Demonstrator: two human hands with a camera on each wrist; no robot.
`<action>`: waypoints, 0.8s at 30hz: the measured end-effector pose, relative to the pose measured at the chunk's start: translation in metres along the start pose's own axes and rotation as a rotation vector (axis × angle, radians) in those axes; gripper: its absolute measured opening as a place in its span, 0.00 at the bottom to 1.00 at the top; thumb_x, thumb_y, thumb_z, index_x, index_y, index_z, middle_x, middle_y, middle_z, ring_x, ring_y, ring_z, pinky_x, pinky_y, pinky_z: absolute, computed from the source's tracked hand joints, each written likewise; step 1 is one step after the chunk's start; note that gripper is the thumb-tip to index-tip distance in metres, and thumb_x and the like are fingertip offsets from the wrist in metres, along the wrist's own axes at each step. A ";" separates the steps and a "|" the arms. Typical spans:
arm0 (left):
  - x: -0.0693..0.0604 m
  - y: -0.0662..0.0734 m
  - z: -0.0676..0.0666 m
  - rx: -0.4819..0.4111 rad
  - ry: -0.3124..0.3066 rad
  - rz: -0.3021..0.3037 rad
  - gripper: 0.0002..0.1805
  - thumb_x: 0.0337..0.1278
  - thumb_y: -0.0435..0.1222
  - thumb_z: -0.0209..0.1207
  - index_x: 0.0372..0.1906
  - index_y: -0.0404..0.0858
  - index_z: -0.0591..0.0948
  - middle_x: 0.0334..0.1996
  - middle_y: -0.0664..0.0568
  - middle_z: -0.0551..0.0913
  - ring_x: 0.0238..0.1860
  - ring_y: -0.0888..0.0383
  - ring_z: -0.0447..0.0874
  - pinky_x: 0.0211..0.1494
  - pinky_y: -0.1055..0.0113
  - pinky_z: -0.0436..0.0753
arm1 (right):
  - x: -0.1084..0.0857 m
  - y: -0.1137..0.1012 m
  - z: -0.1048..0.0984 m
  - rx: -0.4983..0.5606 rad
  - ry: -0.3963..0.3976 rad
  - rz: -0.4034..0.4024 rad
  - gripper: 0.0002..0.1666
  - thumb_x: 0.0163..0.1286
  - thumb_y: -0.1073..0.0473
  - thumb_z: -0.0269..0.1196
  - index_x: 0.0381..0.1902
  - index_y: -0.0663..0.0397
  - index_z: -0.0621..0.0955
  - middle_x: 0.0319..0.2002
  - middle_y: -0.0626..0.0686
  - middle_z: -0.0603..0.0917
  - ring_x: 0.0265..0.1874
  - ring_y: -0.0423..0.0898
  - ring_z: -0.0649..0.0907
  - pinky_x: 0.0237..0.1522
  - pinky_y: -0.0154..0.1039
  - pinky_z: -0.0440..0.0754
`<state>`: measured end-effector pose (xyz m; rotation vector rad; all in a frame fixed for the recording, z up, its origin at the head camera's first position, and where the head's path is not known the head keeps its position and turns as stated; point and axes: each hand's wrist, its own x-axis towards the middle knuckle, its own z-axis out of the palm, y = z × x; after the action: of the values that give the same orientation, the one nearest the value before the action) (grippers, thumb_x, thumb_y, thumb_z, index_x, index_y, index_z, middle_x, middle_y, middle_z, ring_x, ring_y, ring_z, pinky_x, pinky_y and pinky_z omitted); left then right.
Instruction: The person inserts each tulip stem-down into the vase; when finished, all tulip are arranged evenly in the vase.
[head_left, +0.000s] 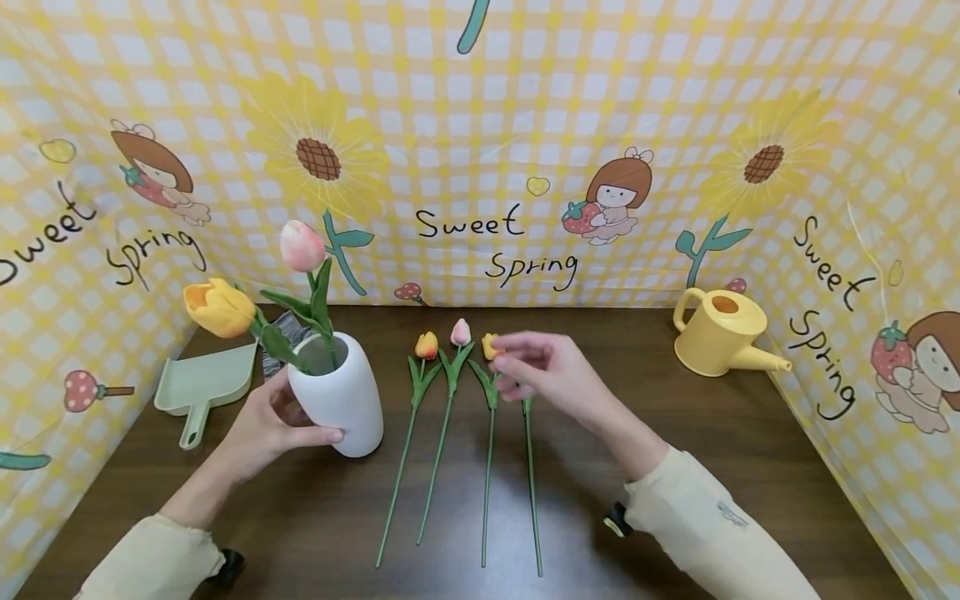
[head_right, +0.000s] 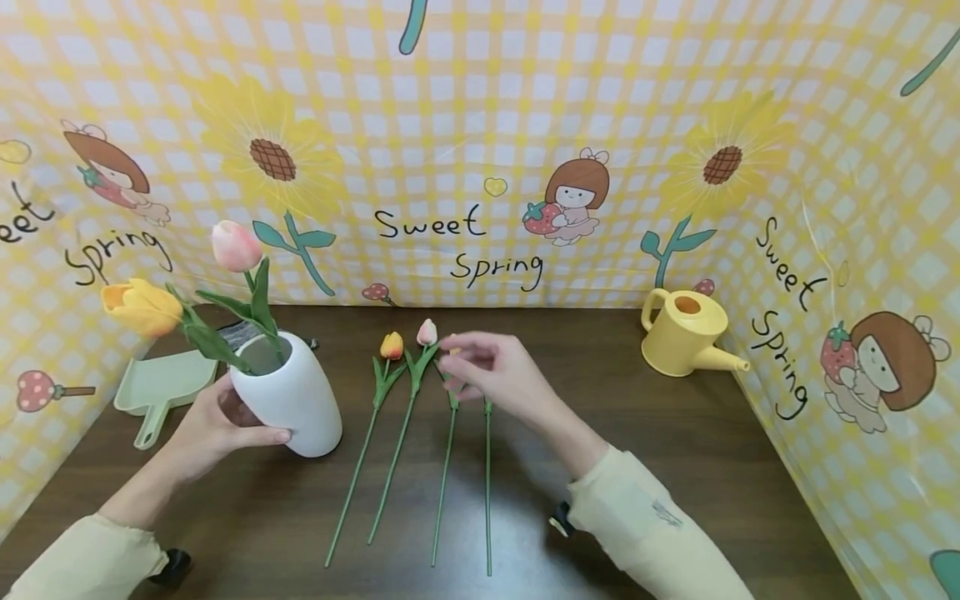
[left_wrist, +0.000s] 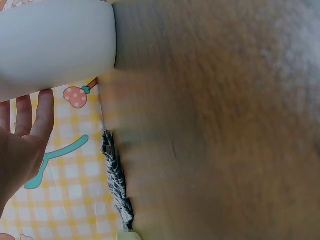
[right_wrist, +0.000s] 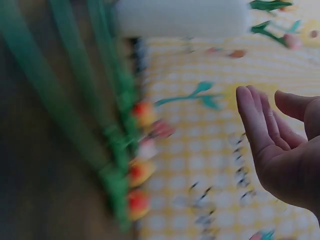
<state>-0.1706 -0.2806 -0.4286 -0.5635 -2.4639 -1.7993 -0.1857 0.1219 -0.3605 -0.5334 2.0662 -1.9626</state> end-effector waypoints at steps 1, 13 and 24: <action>0.000 0.000 0.000 0.006 0.001 -0.002 0.47 0.36 0.21 0.79 0.67 0.40 0.72 0.55 0.48 0.81 0.52 0.58 0.84 0.52 0.69 0.84 | -0.006 0.009 -0.007 -0.011 0.000 0.035 0.20 0.73 0.62 0.66 0.59 0.64 0.80 0.43 0.63 0.87 0.38 0.60 0.88 0.40 0.58 0.87; -0.001 0.000 0.000 -0.009 -0.006 0.000 0.46 0.36 0.19 0.77 0.67 0.39 0.72 0.55 0.47 0.81 0.51 0.58 0.85 0.50 0.67 0.85 | -0.049 0.090 -0.054 -0.123 -0.051 0.360 0.37 0.70 0.56 0.69 0.68 0.72 0.69 0.46 0.61 0.81 0.37 0.58 0.87 0.35 0.51 0.89; 0.000 -0.002 -0.001 -0.026 -0.014 0.021 0.47 0.35 0.18 0.77 0.68 0.38 0.71 0.56 0.46 0.80 0.53 0.58 0.84 0.53 0.66 0.84 | -0.035 0.101 -0.052 -0.229 -0.071 0.474 0.34 0.63 0.50 0.75 0.57 0.67 0.76 0.35 0.59 0.84 0.26 0.52 0.87 0.27 0.49 0.88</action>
<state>-0.1711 -0.2819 -0.4303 -0.6026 -2.4379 -1.8283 -0.1856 0.1864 -0.4605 -0.1280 2.1398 -1.4325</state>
